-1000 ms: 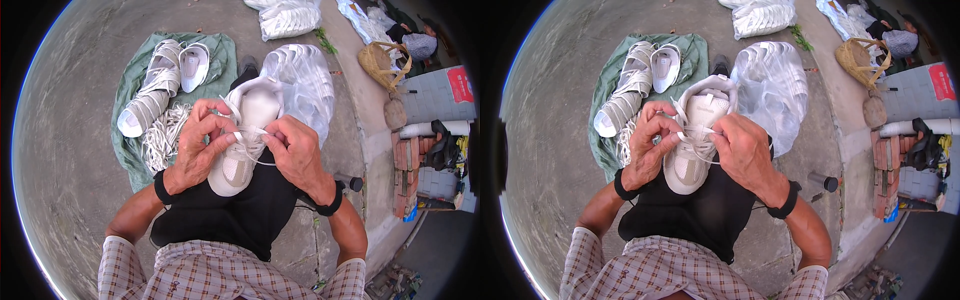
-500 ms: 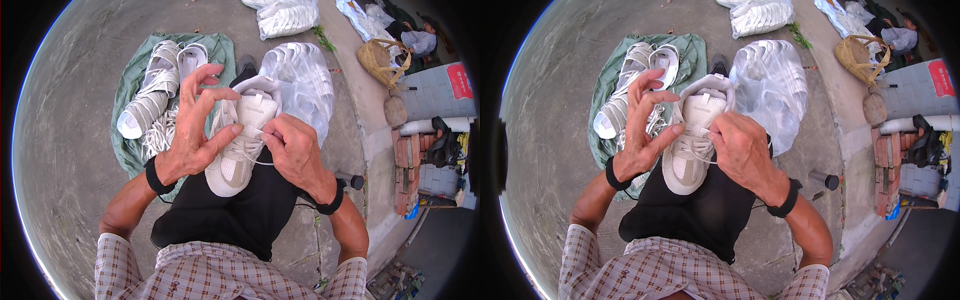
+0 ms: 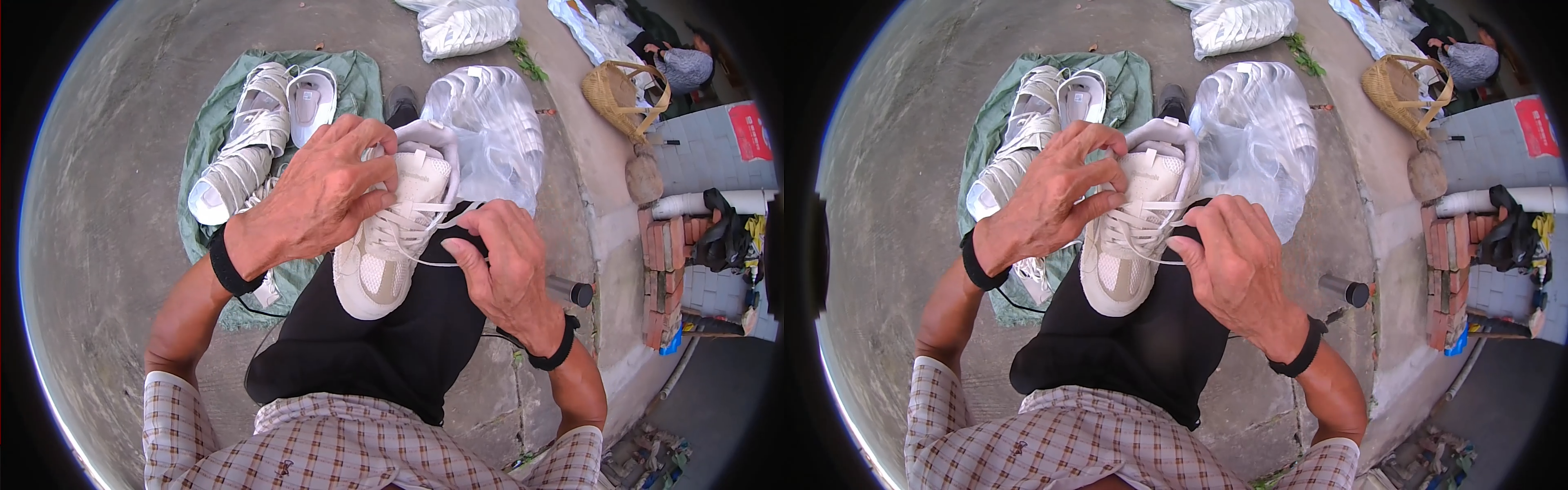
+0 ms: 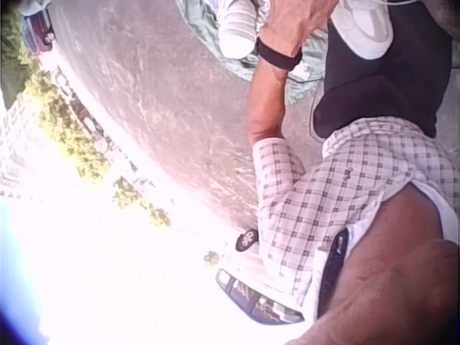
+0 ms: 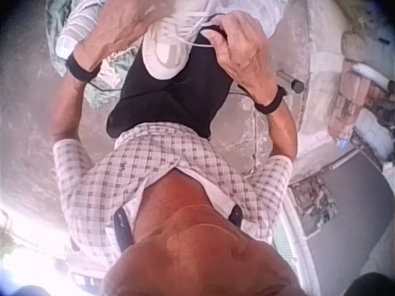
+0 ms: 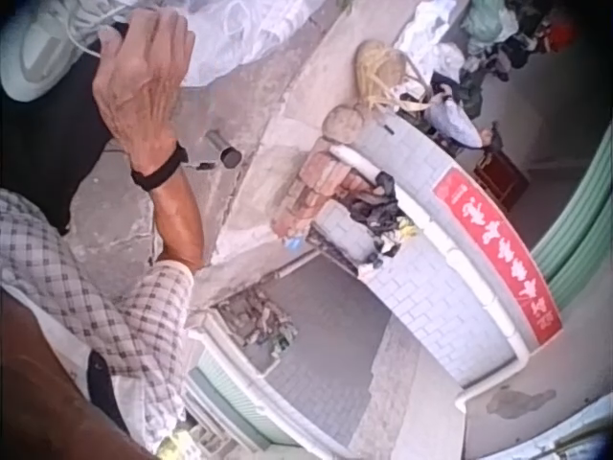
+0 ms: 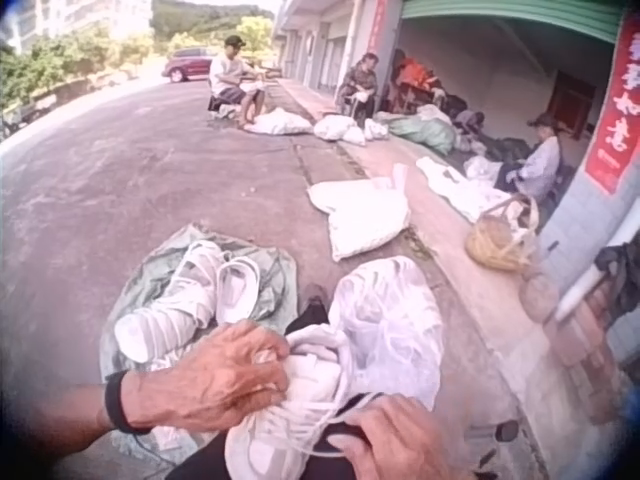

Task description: Threading and adjusting shoelaces onto a newly manufactured white sports shoe.

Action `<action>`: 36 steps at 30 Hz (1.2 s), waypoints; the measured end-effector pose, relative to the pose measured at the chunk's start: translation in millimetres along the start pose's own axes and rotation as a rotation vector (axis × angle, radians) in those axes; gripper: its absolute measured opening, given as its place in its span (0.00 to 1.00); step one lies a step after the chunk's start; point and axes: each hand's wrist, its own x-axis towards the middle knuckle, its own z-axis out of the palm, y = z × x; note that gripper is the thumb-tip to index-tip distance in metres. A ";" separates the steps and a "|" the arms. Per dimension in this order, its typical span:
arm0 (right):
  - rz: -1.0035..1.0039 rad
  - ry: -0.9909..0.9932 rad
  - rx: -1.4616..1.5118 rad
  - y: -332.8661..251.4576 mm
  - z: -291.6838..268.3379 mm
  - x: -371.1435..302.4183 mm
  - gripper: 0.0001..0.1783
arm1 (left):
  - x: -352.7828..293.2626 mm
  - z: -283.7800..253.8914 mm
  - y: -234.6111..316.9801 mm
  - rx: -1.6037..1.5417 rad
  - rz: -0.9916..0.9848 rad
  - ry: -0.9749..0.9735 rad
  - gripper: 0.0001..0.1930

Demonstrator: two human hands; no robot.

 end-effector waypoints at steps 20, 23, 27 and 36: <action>0.437 -0.133 0.330 9.5 -15.0 -8.3 0.07 | -12.3 -13.7 -3.0 -0.096 0.010 0.289 0.08; 0.460 -0.148 0.395 10.4 -27.1 -15.4 0.09 | -32.7 -39.0 -19.7 -0.111 -0.146 0.483 0.05; 0.406 -0.182 0.424 15.8 -27.7 -14.2 0.10 | -84.6 -98.5 -89.2 0.003 -0.410 0.750 0.11; -0.055 0.098 0.225 13.7 20.1 8.3 0.12 | -202.0 -224.8 -252.0 0.472 -0.870 0.804 0.21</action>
